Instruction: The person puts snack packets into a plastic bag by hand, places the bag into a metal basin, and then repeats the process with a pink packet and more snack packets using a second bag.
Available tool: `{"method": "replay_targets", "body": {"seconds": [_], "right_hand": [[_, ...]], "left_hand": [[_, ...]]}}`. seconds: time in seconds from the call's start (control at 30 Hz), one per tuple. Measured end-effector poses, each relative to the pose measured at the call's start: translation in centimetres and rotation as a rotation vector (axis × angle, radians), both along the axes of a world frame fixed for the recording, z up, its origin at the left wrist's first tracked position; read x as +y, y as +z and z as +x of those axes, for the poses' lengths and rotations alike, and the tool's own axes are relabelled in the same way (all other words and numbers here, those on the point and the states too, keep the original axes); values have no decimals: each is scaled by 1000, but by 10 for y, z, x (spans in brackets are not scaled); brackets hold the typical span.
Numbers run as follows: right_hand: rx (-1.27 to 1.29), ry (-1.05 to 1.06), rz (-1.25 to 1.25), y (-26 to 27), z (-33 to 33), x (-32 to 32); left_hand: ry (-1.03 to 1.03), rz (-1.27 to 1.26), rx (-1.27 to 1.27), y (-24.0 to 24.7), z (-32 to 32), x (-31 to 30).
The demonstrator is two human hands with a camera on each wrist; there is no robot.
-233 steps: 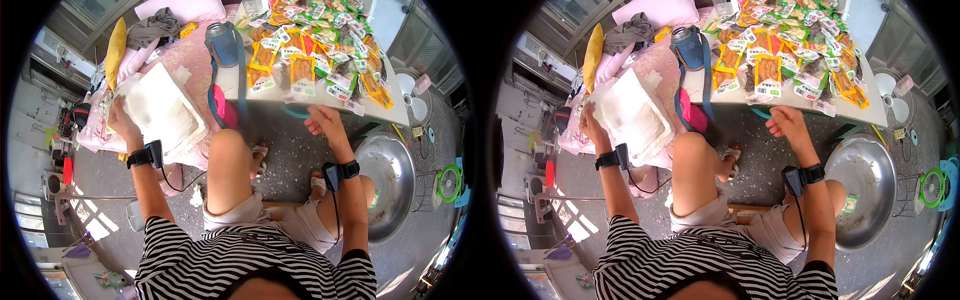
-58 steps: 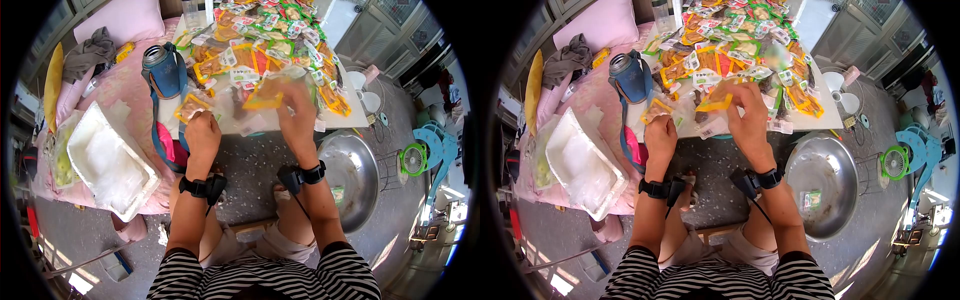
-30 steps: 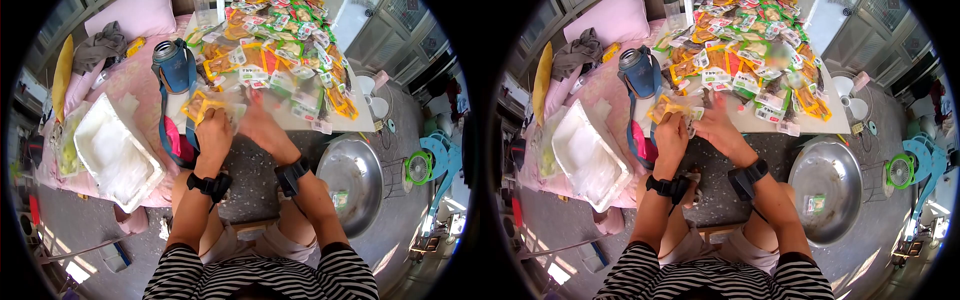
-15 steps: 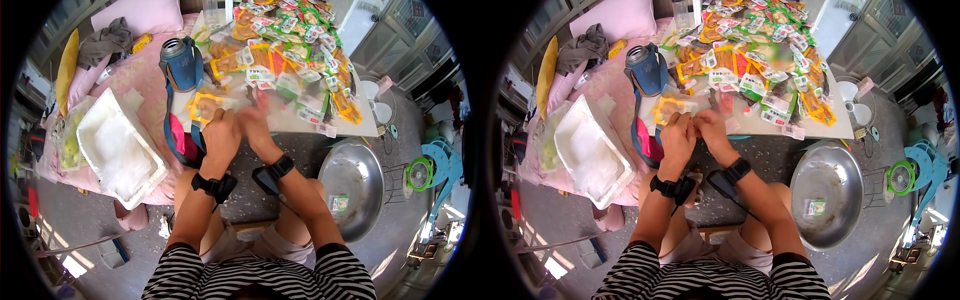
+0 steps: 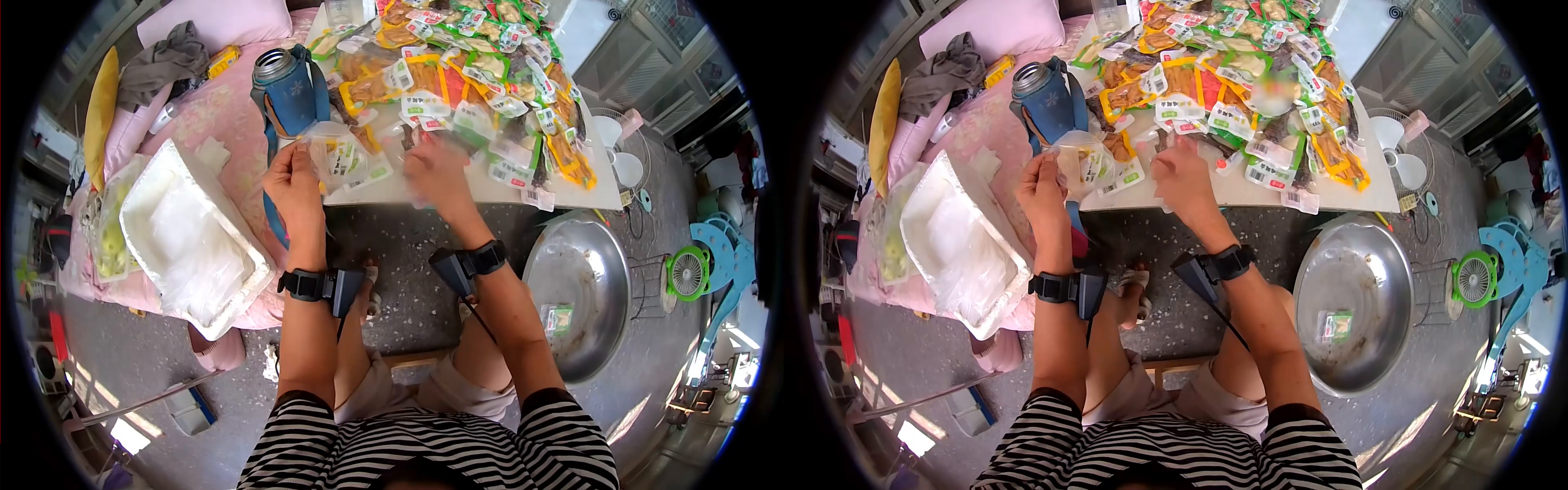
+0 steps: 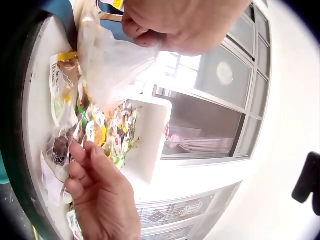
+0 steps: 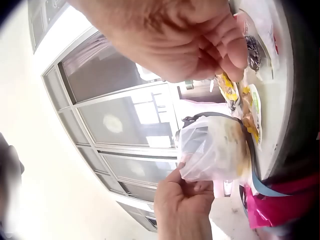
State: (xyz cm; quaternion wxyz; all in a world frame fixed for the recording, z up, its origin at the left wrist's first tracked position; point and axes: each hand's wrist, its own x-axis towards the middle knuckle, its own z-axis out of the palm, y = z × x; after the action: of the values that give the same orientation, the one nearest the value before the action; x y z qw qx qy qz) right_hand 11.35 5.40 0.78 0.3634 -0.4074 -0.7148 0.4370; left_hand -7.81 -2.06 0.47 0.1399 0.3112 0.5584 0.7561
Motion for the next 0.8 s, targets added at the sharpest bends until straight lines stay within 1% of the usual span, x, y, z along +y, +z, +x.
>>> {"method": "replay_targets", "body": {"seconds": [0.03,0.07,0.17,0.27,0.37,0.47,0.57,0.67,0.77,0.8], "right_hand": [[-59,-17,200,-14,-6,-1],[-119,-34,400,-25,-13,-1],[-304,-103,524,-33,-30,-10],[-489,-193,508,-29,-48,-17],[-571,-198,495,-27,-61,-17],[-523,-223,461,-47,-68,-3],[-347,-229,519,-52,-68,5],[-55,-173,261,-45,-60,12],[0,-250,294,-23,-36,19],[41,-287,280,-13,-27,19]], "left_hand": [[-48,45,-189,5,-1,-1],[-33,73,-198,10,-1,-3],[55,155,-198,10,-3,0],[82,189,-194,9,-5,1],[86,213,-203,9,-5,2],[99,214,-193,8,-5,4],[85,211,-179,8,-5,5],[72,229,-191,8,-2,6],[75,189,-169,7,0,7],[32,174,-168,7,2,6]]}}
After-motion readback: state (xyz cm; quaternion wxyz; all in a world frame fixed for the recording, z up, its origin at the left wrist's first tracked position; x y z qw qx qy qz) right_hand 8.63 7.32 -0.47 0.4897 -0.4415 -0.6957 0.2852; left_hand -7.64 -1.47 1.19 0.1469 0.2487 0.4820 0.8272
